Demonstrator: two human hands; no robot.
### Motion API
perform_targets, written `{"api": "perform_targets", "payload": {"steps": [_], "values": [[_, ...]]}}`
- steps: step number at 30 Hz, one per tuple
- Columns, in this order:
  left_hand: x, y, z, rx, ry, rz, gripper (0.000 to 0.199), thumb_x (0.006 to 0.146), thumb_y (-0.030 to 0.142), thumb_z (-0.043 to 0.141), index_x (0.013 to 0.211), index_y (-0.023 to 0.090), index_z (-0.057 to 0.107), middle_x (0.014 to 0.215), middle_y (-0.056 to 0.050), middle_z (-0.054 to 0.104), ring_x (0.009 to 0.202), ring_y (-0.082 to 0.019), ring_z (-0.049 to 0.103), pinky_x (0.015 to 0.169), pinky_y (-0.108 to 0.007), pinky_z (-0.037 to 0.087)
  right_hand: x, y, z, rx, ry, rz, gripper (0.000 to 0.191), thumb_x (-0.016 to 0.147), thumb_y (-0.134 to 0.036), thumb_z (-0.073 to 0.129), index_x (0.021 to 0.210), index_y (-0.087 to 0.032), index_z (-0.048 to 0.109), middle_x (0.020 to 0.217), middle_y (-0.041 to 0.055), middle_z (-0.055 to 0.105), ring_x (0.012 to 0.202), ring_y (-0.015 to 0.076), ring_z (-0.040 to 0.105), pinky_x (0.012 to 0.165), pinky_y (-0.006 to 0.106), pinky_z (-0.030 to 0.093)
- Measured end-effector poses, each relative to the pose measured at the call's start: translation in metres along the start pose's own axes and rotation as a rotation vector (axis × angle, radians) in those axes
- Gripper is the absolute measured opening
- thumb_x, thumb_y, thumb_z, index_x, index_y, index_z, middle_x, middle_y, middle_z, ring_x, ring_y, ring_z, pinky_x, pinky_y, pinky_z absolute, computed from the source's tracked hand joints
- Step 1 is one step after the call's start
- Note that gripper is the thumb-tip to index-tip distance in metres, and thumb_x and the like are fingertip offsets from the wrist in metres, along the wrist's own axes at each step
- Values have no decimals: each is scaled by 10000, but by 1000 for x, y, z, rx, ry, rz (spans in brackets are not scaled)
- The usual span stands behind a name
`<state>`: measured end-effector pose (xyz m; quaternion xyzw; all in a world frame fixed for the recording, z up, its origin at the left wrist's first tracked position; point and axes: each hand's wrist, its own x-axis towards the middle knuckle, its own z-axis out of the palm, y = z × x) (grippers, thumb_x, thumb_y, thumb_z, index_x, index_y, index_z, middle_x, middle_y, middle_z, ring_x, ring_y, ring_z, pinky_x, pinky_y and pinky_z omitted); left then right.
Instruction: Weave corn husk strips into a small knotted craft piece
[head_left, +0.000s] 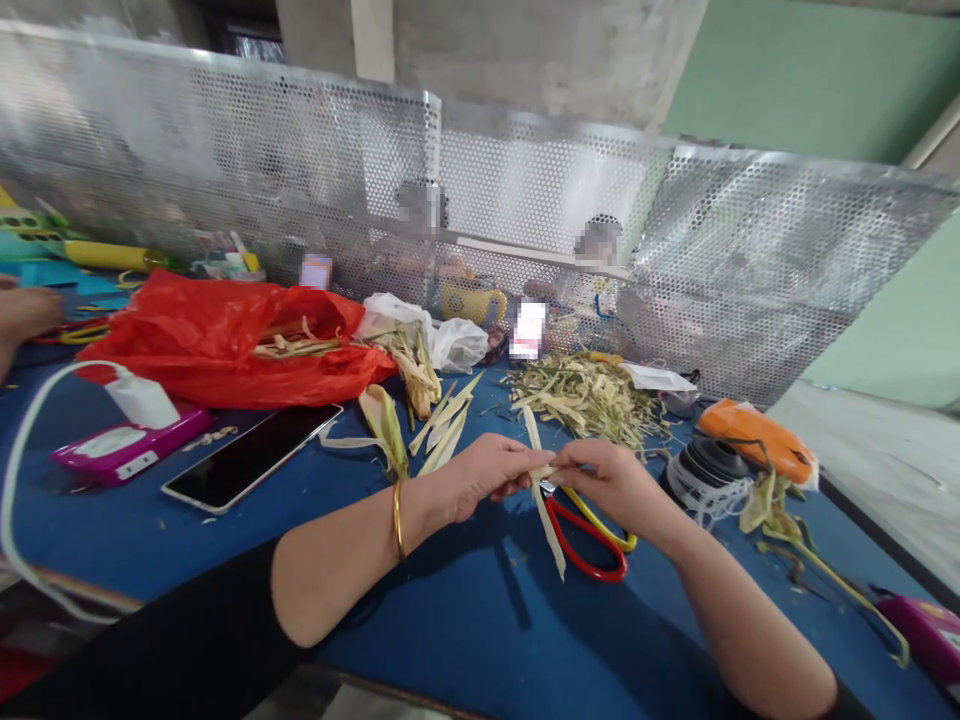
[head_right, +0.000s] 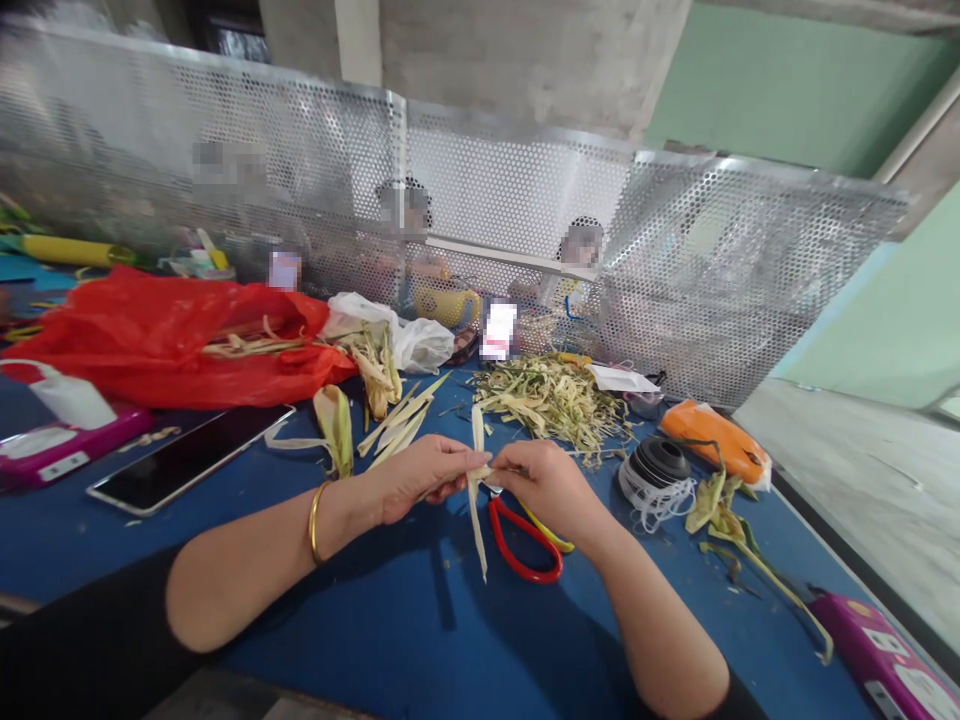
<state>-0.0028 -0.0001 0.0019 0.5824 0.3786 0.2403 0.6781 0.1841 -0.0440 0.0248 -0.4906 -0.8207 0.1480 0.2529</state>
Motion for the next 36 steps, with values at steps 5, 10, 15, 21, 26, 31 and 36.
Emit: {"api": "perform_targets", "payload": {"steps": [5,10,15,21,26,31,36], "values": [[-1,0,1,25,-15,4,444,595,573,748,656,147,637,476,60,447,418,-53,318,428,-233,164,1,0,-1,-45,-4,-52,193,899,-174,543,761,-189,677,690,-9,670,656,121,586,638,232,407],[1,-2,2,20,-44,17,288,653,422,734,646,144,659,472,43,484,417,-62,368,423,-223,240,0,4,-1,-184,59,-107,215,911,-170,545,731,-187,661,685,-1,666,679,142,581,703,275,398],[1,-2,2,-64,-5,-35,294,653,411,756,648,135,655,491,30,520,422,-68,416,433,-220,309,-2,4,-2,-356,188,-130,185,930,-191,525,840,-199,687,813,31,689,779,174,597,786,325,398],[2,3,-2,-363,49,-101,328,689,424,737,717,107,658,650,-30,644,598,-126,586,645,-270,482,-6,-26,2,-622,297,-395,203,929,-164,492,1038,-181,663,797,44,639,740,178,546,778,354,360],[5,2,-6,-397,43,-66,214,583,245,805,649,113,650,620,8,600,568,-71,507,567,-202,391,-7,-33,29,-829,105,-496,214,926,-100,454,1065,-110,615,824,71,624,749,195,528,726,357,329],[6,-1,-4,-408,17,-37,281,486,240,869,651,102,687,639,-3,624,607,-79,539,608,-209,405,-6,-24,41,-766,195,-469,227,948,-88,398,828,-145,582,752,46,600,681,174,508,708,336,322],[4,-1,1,-457,49,-3,369,426,289,908,658,85,706,678,-43,669,636,-112,584,630,-229,446,-8,-25,41,-642,294,-510,301,962,-82,340,764,-160,552,686,39,583,644,163,491,704,322,331]]}}
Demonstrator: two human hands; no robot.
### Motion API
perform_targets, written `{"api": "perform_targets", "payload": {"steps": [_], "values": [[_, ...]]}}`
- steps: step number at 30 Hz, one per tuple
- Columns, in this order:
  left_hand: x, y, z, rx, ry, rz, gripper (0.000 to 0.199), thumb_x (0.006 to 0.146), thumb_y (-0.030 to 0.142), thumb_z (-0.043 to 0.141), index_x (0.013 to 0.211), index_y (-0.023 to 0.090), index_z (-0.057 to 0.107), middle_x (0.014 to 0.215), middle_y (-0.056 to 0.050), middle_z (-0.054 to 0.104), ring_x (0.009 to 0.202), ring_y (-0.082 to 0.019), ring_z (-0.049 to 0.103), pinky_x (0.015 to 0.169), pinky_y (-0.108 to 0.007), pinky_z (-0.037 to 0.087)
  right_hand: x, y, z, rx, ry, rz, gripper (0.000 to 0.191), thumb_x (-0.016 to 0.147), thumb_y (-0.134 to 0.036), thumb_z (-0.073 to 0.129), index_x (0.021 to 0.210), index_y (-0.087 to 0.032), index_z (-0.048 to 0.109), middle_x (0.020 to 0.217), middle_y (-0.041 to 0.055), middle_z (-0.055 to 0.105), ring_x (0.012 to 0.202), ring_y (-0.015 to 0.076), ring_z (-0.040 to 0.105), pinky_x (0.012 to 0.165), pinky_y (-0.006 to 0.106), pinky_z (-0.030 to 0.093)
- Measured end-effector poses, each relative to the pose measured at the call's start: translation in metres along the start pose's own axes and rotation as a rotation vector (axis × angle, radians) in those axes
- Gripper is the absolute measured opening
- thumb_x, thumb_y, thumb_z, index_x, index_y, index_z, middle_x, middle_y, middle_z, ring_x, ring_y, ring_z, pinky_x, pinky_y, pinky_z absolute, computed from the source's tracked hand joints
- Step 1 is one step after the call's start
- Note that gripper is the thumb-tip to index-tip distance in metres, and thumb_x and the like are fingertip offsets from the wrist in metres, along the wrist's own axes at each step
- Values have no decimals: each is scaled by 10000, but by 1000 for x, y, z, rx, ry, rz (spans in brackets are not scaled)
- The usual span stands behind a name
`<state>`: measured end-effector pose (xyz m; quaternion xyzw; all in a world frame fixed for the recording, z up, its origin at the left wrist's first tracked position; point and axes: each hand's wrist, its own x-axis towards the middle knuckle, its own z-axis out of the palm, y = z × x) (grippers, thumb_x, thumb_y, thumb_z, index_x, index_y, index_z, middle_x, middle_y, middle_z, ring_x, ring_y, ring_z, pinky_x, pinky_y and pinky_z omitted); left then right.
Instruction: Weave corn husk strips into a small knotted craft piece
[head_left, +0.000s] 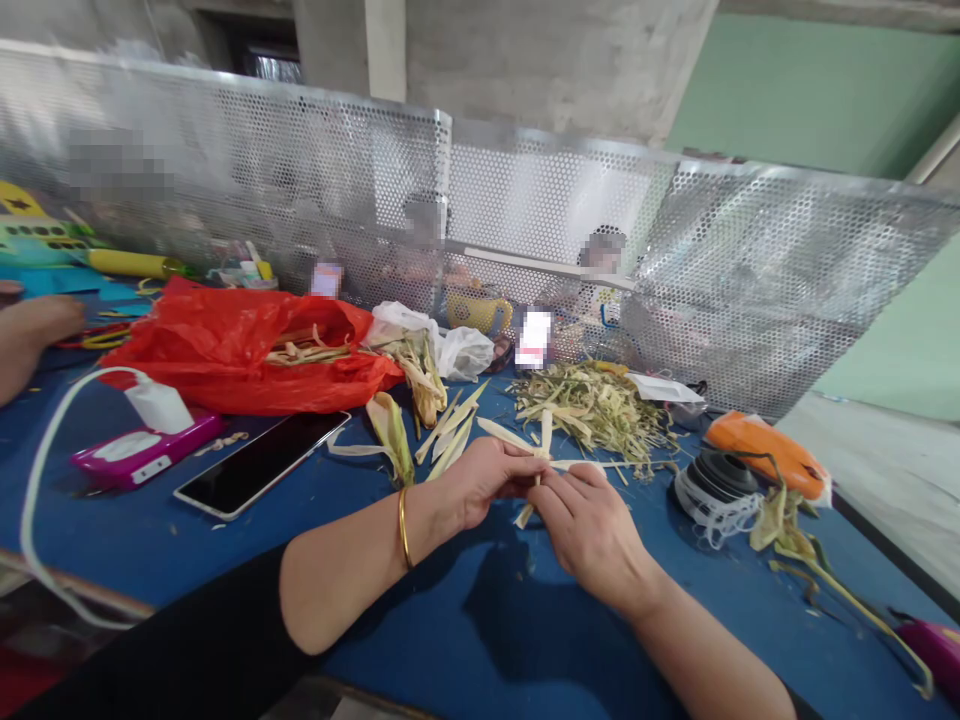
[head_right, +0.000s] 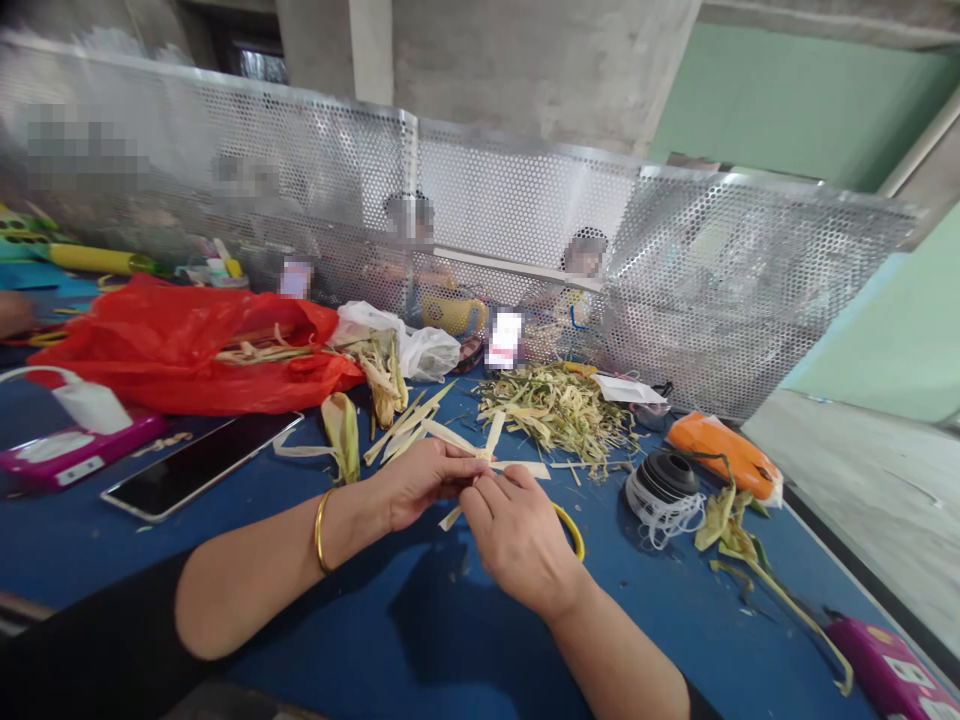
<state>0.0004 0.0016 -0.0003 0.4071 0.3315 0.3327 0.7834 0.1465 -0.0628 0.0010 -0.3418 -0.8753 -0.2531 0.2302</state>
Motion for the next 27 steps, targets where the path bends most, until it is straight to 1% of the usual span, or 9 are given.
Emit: {"api": "perform_targets", "payload": {"steps": [4,10,13,17,19,21,23,25,27], "values": [[-4,-1,4,-47,55,-9,350,430,275,906,643,81,707,699,-61,684,667,-123,604,649,-226,458,0,-3,-1,45,40,-19,311,956,-66,313,809,-154,573,688,45,598,661,169,509,698,329,343],[-7,1,6,-63,64,26,382,420,290,915,668,94,700,657,-50,673,637,-119,595,632,-227,450,1,-9,-2,71,49,-39,289,957,-78,347,809,-150,584,707,51,623,686,166,534,714,332,362],[-6,4,4,-43,49,27,371,457,309,907,675,90,702,665,-54,675,644,-120,597,627,-225,451,2,-9,-2,45,44,-44,284,956,-73,357,816,-153,590,707,49,633,679,164,537,724,331,371],[-2,8,-1,-8,23,25,258,601,298,841,667,89,706,675,-54,678,629,-115,597,626,-228,463,3,-2,-8,11,52,-58,214,959,-111,412,1070,-119,595,805,64,663,744,173,574,768,331,390],[-1,11,-3,-9,27,37,212,670,289,789,686,93,710,694,-59,687,638,-128,615,664,-252,492,4,5,-12,-49,113,66,219,953,-170,472,1143,-128,573,914,92,674,838,195,591,813,342,390],[-1,14,-4,2,39,29,225,726,324,738,723,100,713,716,-68,696,653,-151,639,694,-285,514,4,12,-15,-122,126,239,200,939,-244,522,1100,-147,590,977,112,669,908,226,590,848,360,379],[-1,15,-4,34,65,21,276,753,380,710,749,104,709,717,-72,692,647,-157,644,690,-297,522,3,19,-14,-155,45,322,177,940,-292,524,1013,-155,609,906,95,671,866,228,597,885,374,359],[0,13,-3,86,87,32,288,710,388,751,726,107,691,663,-50,663,594,-133,615,647,-276,511,1,22,-10,-163,-44,303,187,959,-283,485,888,-166,613,742,46,650,736,197,588,908,378,334],[1,9,-2,148,94,62,286,644,357,805,699,114,666,601,-17,619,541,-104,566,588,-247,484,0,22,-6,-168,-91,269,266,975,-250,444,763,-177,588,625,13,605,628,168,548,885,366,324]]}}
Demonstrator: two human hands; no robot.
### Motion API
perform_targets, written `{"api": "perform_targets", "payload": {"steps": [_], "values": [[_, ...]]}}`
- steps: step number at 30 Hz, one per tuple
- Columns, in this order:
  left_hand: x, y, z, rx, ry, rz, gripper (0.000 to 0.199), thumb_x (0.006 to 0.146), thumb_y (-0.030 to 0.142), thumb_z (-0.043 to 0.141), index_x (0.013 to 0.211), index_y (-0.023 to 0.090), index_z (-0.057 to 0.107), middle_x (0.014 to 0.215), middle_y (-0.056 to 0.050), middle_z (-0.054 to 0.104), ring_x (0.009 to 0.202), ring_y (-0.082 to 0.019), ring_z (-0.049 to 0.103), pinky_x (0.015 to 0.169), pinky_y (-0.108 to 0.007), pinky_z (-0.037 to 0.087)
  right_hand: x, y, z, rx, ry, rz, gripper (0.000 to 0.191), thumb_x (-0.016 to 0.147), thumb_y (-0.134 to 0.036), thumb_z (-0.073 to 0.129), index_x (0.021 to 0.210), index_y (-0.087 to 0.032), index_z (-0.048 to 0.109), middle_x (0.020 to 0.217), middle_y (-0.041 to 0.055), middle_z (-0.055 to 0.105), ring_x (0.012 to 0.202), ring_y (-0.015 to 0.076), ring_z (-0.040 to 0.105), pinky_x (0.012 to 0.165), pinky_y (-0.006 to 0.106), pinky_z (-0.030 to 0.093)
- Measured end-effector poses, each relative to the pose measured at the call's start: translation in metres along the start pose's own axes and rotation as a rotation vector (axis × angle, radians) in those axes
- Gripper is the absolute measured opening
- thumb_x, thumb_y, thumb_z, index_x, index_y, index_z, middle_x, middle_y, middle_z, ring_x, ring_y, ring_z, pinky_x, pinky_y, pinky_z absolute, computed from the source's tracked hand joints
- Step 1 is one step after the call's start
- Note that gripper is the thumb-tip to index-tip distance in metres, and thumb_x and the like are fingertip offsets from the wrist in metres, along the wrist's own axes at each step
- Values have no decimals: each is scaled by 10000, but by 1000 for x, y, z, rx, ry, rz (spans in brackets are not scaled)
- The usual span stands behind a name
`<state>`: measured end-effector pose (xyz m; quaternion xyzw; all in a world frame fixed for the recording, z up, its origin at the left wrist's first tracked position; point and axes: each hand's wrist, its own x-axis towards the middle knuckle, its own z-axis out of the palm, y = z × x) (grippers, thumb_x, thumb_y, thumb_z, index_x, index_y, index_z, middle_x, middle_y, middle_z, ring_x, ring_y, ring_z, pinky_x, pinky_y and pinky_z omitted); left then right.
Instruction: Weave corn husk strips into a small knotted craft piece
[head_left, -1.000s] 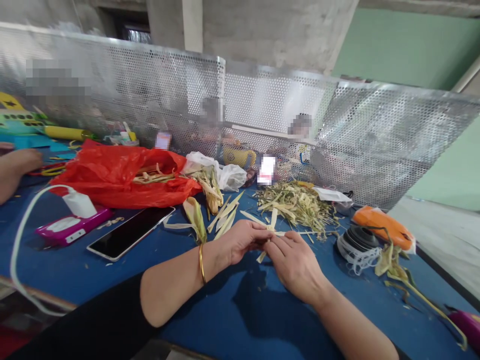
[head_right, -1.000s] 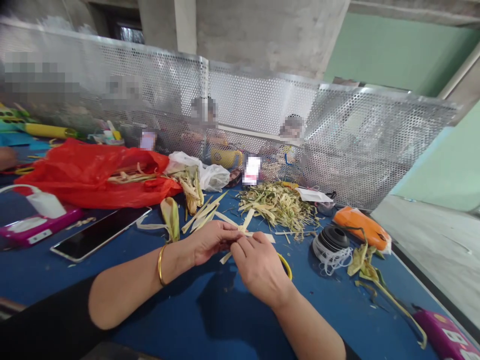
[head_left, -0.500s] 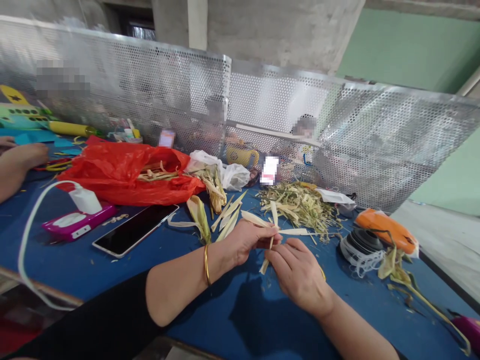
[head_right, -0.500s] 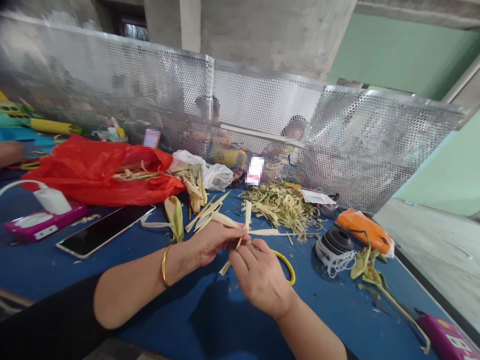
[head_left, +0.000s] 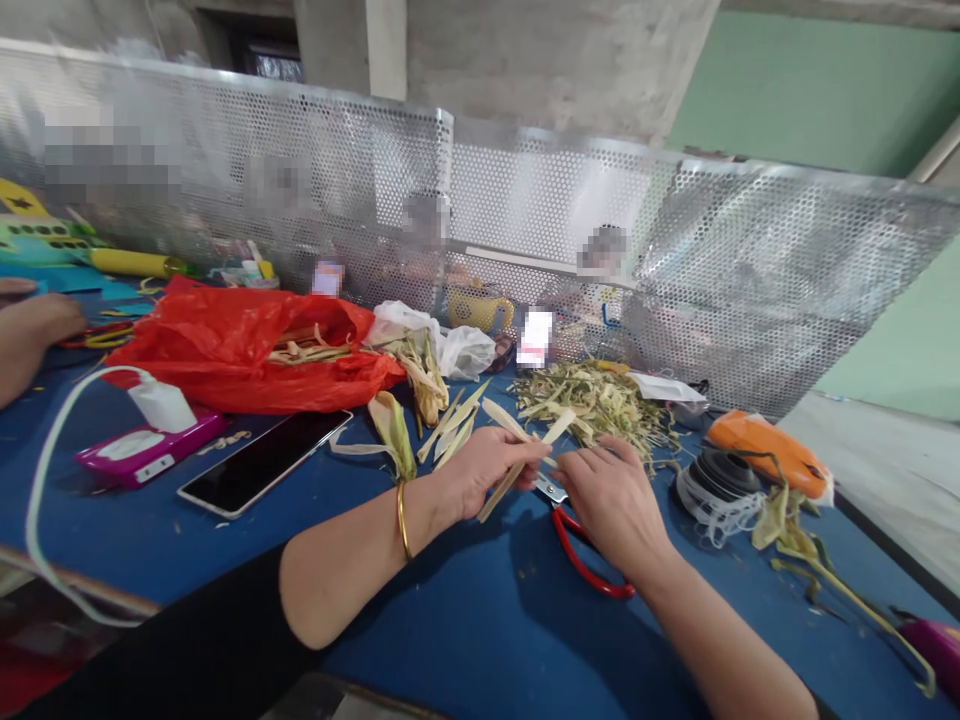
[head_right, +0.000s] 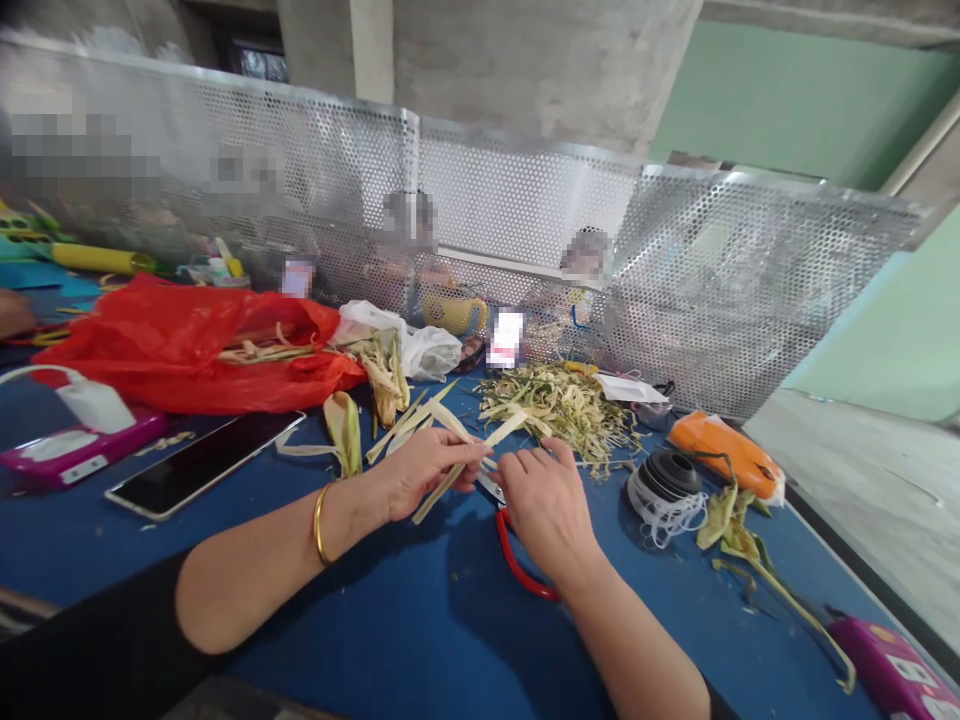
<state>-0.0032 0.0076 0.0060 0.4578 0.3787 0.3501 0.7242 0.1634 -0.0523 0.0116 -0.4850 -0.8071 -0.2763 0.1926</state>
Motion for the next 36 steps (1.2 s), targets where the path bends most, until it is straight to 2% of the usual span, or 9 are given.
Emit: {"api": "perform_targets", "payload": {"steps": [6,11,14,16,18,21,23,29,36], "values": [[7,-12,0,172,69,114,268,662,359,775,679,132,635,555,8,571,474,-80,482,442,-206,356,-2,-12,-1,186,-46,41,347,972,-200,401,648,-181,525,559,-5,549,536,131,484,683,297,318],[7,-8,-4,181,13,90,305,640,400,780,676,130,645,559,3,568,460,-70,435,415,-205,284,-1,-8,-10,515,-176,305,358,957,-293,447,637,-197,574,521,-24,550,510,123,499,570,255,332],[2,-4,-4,231,-60,79,414,673,527,727,608,133,619,565,-16,580,450,-62,404,420,-210,267,2,0,-16,555,15,490,301,939,-366,477,778,-201,669,701,21,658,650,154,578,608,259,379],[-3,-3,-1,317,-131,71,452,686,566,697,574,137,604,547,-18,574,434,-61,386,421,-217,260,4,4,-18,551,99,495,239,904,-368,532,871,-203,703,851,56,684,788,189,600,709,290,411],[-9,-4,3,416,-221,53,434,685,540,702,551,140,600,509,-6,549,414,-59,364,416,-223,244,5,4,-15,662,13,467,205,865,-358,580,868,-205,716,837,51,673,789,189,594,714,298,421],[-16,-7,10,476,-317,16,339,702,460,692,596,142,640,482,9,535,404,-63,363,412,-222,229,5,0,-6,939,-196,503,214,823,-354,606,716,-183,679,655,1,604,641,144,542,601,258,405],[-19,-9,13,487,-329,1,311,711,436,679,602,147,650,483,9,546,408,-68,383,414,-221,238,4,-4,0,1036,-213,585,263,797,-352,616,604,-175,599,566,-27,530,566,117,477,544,240,370],[-21,-10,16,511,-347,-14,325,696,426,682,527,156,617,503,-4,570,418,-69,410,418,-215,273,1,-14,4,949,39,701,299,767,-308,627,539,-188,476,543,-46,446,545,100,403,534,238,323],[-22,-10,15,510,-383,-36,267,691,406,699,621,150,683,511,8,568,421,-69,414,417,-214,270,2,-17,5,843,87,666,304,823,-316,574,561,-193,478,584,-31,483,576,111,436,559,240,351]]}}
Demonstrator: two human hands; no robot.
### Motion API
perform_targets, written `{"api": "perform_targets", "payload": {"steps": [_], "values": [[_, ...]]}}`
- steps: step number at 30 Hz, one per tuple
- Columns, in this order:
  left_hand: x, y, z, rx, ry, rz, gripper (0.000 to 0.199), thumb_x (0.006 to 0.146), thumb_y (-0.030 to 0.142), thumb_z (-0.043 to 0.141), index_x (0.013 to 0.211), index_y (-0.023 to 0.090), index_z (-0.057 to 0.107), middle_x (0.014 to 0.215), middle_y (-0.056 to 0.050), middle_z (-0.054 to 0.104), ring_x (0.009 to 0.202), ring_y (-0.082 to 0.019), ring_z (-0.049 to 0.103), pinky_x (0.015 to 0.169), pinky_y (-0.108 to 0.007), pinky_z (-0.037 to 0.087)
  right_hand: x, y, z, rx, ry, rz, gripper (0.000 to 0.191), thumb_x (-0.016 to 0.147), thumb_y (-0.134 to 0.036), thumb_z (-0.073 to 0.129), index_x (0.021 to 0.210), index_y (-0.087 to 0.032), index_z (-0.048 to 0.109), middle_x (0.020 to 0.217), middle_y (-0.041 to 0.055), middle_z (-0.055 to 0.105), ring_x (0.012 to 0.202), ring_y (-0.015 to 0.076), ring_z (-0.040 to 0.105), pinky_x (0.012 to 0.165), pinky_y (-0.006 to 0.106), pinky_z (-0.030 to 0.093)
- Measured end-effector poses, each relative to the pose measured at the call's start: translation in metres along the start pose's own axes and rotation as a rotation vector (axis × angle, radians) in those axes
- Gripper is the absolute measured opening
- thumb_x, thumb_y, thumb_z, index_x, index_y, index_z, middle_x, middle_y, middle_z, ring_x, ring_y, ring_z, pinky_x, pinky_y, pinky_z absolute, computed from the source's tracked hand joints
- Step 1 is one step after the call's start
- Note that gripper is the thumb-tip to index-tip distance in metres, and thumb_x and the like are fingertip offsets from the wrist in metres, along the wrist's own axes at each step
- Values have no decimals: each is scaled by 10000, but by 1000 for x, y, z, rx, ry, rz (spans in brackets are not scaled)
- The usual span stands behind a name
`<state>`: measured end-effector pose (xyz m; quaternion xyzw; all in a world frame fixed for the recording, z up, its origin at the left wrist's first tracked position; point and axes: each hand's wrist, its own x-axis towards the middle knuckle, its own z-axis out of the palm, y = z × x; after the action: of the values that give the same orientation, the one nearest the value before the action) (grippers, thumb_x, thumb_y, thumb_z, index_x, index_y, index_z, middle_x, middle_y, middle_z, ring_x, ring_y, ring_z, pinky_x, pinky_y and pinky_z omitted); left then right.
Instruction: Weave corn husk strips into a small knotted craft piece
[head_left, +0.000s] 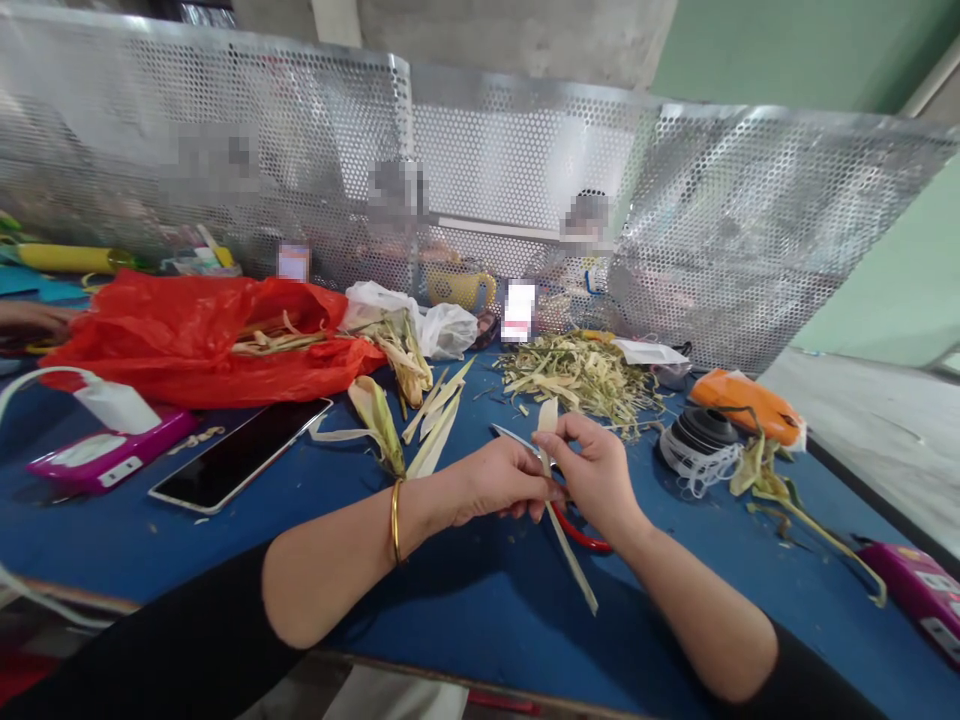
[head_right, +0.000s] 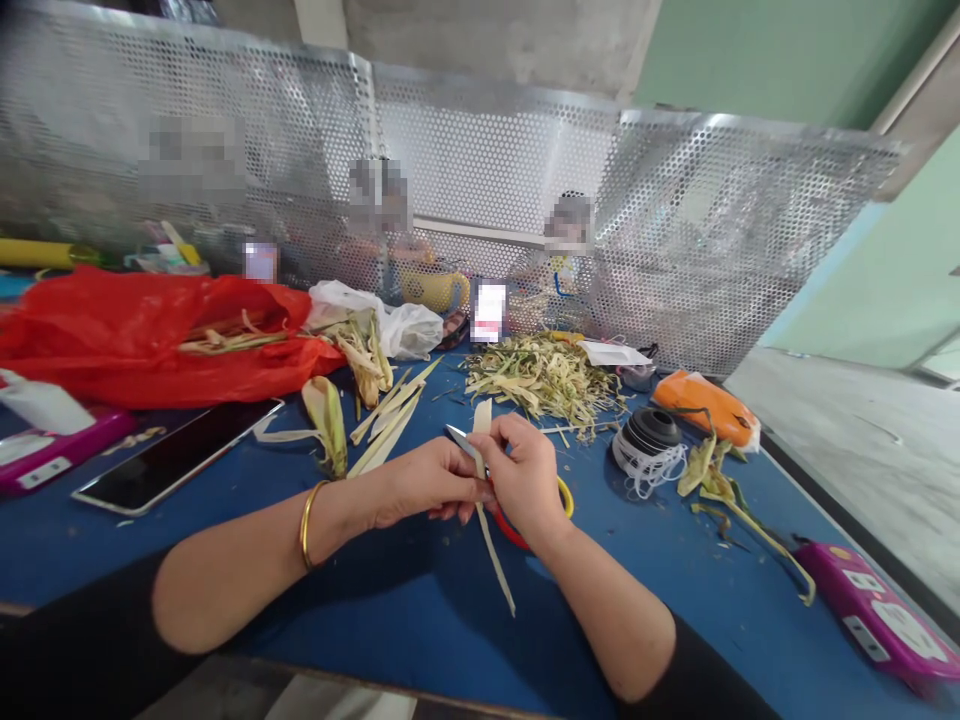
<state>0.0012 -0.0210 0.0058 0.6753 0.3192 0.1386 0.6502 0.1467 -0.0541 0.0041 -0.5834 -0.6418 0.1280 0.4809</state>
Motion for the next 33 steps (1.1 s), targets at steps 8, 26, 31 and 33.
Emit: {"api": "perform_targets", "payload": {"steps": [8,26,31,33], "values": [[4,5,-20,-302,116,-56,530,712,646,632,690,118,677,548,0,561,430,-67,418,412,-221,263,25,7,-42,-6,-592,4,315,878,-450,509,799,-175,642,731,8,640,674,139,537,616,250,405],[13,-2,-29,-608,269,-2,300,665,399,780,761,118,733,763,-71,714,664,-124,618,672,-240,497,7,-10,-30,-690,-178,-888,271,940,-131,442,1142,-157,620,852,64,661,787,190,557,769,356,368],[13,-2,-27,-589,250,31,337,505,289,869,775,119,759,778,-51,711,678,-94,592,632,-194,443,-3,-6,-10,-791,-304,-944,255,963,-106,367,996,-130,619,800,62,621,755,183,538,733,336,352],[14,-4,-25,-612,258,33,339,489,278,873,767,119,761,776,-56,713,710,-112,606,670,-211,457,-4,-4,-7,-778,-268,-942,269,965,-101,361,861,-148,604,765,50,606,704,170,517,728,328,347]]}}
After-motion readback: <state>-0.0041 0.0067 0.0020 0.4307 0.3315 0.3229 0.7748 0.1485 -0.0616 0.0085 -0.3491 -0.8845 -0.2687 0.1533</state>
